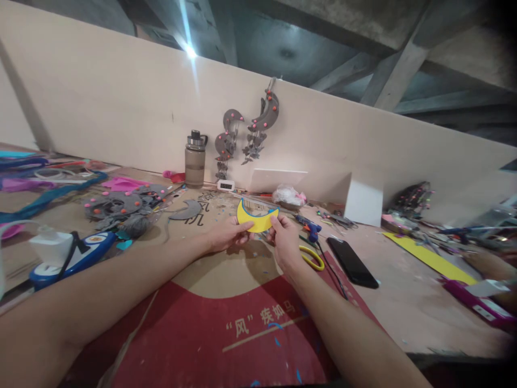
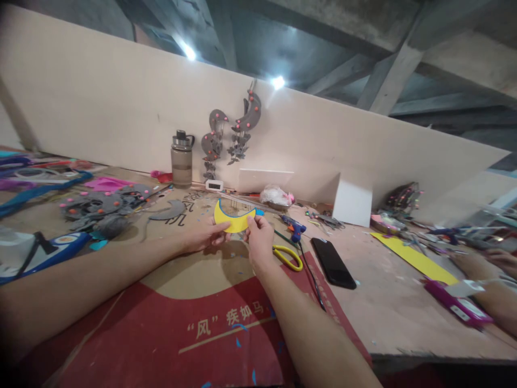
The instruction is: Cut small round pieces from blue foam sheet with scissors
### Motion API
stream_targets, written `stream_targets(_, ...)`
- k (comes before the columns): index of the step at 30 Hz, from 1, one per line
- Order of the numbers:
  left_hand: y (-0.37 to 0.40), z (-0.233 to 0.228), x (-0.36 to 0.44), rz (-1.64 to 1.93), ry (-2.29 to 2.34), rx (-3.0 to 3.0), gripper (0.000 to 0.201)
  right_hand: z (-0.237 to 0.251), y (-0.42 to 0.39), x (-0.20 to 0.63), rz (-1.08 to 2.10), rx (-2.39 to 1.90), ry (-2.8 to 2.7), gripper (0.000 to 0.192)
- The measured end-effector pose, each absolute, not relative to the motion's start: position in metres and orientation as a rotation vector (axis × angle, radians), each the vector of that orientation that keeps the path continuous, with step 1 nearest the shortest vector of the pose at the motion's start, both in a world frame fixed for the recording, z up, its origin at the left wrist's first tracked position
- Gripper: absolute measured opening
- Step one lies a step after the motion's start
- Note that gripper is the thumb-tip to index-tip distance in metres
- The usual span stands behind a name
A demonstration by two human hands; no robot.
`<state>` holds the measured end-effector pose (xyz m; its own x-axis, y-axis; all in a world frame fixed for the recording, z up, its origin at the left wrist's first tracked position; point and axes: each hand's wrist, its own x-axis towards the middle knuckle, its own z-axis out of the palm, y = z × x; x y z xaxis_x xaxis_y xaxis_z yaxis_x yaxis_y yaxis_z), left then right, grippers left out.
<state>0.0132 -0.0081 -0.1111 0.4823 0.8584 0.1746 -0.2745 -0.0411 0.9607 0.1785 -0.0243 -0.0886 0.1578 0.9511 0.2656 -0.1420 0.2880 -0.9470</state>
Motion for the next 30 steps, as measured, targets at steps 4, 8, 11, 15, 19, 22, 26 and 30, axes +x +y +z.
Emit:
stream_targets(4, -0.003, -0.112, 0.012, 1.136, 0.653, 1.343, 0.034, -0.089, -0.027, 0.179, 0.756, -1.04, -1.284, 0.028)
stream_targets(8, 0.0, -0.113, 0.011, 1.216, 0.695, 1.314, 0.032, -0.088, -0.034, 0.181, -0.018, -1.148, -1.718, 0.059)
stream_targets(11, 0.0, -0.115, 0.012, 1.236, 0.69, 1.346, 0.03, -0.085, -0.04, 0.182, -0.292, -1.191, -1.864, 0.075)
stream_targets(15, -0.001, -0.115, 0.013, 1.21, 0.719, 1.394, 0.031, -0.082, -0.043, 0.183, -0.352, -1.258, -2.013, 0.074)
stream_targets(19, -0.005, -0.111, 0.011, 1.107, 0.74, 1.513, 0.036, -0.082, -0.042, 0.185, -0.337, -1.218, -2.171, 0.051)
stream_targets(22, -0.006, -0.11, 0.01, 1.083, 0.697, 1.477, 0.036, -0.082, -0.041, 0.186, -0.306, -1.2, -2.208, 0.041)
stream_targets(26, -0.007, -0.108, 0.01, 1.057, 0.655, 1.349, 0.036, -0.084, -0.038, 0.186, -0.208, -1.278, -2.159, 0.033)
stream_targets(30, -0.011, -0.102, 0.011, 1.094, 0.593, 1.275, 0.034, -0.085, -0.034, 0.184, -0.118, -1.316, -2.107, 0.03)
